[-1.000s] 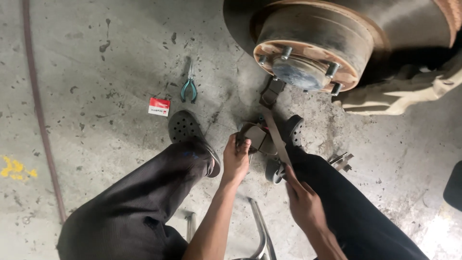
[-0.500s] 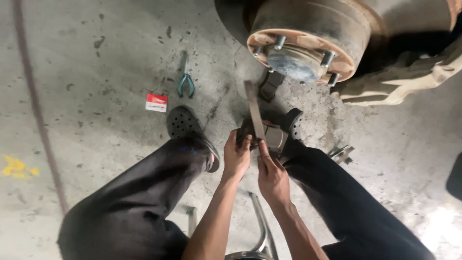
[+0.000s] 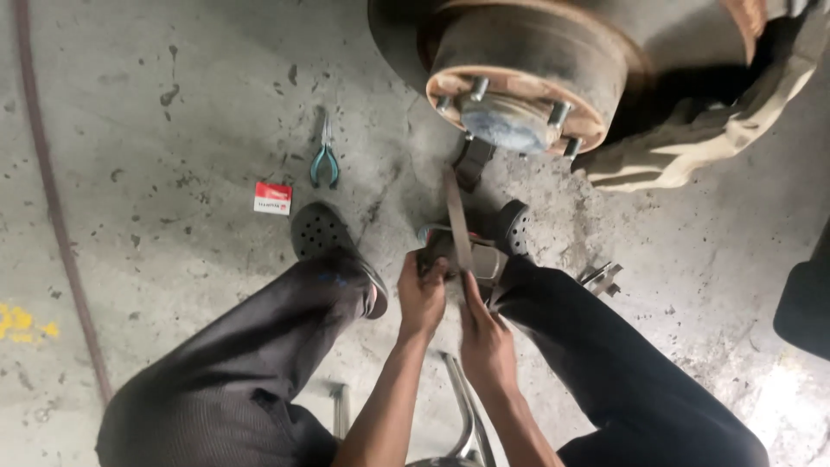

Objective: Filing and cleaning a brake pad while working on a vehicle's braking system.

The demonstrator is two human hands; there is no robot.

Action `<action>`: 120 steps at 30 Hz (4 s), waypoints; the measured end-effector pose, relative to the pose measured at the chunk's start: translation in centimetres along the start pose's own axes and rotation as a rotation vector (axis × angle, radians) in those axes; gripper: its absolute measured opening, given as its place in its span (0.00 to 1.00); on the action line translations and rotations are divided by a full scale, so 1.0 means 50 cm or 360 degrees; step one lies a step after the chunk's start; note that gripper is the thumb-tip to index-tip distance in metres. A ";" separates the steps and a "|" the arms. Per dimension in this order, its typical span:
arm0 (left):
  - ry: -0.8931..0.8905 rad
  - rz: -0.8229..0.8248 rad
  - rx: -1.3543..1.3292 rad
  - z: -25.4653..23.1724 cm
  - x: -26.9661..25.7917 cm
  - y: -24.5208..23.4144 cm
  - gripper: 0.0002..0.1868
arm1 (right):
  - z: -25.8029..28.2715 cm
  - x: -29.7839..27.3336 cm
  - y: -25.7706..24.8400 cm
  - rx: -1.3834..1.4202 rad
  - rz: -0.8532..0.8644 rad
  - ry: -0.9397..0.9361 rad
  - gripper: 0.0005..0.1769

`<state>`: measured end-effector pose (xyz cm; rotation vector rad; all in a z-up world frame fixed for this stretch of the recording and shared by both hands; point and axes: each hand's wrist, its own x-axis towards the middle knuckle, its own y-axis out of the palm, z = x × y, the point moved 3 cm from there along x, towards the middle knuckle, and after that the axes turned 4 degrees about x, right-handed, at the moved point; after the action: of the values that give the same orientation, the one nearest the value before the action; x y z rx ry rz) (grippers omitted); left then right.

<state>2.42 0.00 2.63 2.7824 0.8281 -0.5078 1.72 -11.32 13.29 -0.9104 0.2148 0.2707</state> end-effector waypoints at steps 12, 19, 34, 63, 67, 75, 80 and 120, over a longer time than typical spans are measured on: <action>-0.0400 -0.0143 -0.0456 0.065 -0.026 0.001 0.11 | 0.009 -0.061 -0.010 0.0227 -0.0144 -0.0781 0.30; -0.0503 0.0156 -0.0247 0.011 -0.034 0.007 0.12 | -0.083 -0.064 -0.037 0.1315 0.0438 0.0932 0.20; -0.0212 0.0081 -0.0056 0.058 -0.038 0.007 0.23 | 0.002 -0.026 -0.026 0.0138 0.0344 0.0811 0.31; -0.0244 0.0151 0.0026 0.063 -0.009 0.000 0.25 | -0.104 -0.040 0.039 0.0085 0.0348 0.0376 0.36; -0.0197 0.0186 -0.0346 0.066 -0.023 -0.002 0.23 | -0.086 -0.013 0.021 0.0269 0.0244 0.0206 0.34; -0.0193 0.0133 -0.0252 0.153 -0.046 -0.009 0.19 | -0.149 -0.038 0.042 0.0296 0.0025 -0.0045 0.30; -0.0362 0.0213 -0.0624 0.085 -0.018 0.007 0.23 | -0.214 -0.070 0.076 0.0103 0.0268 0.0035 0.25; -0.0109 0.0211 -0.0779 0.128 -0.011 0.017 0.22 | -0.076 -0.021 0.025 -0.0017 0.0526 0.0435 0.31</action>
<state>0.75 -2.77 -2.99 2.3352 0.6429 -0.3220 0.07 -13.76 10.39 -0.9193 0.6199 0.4528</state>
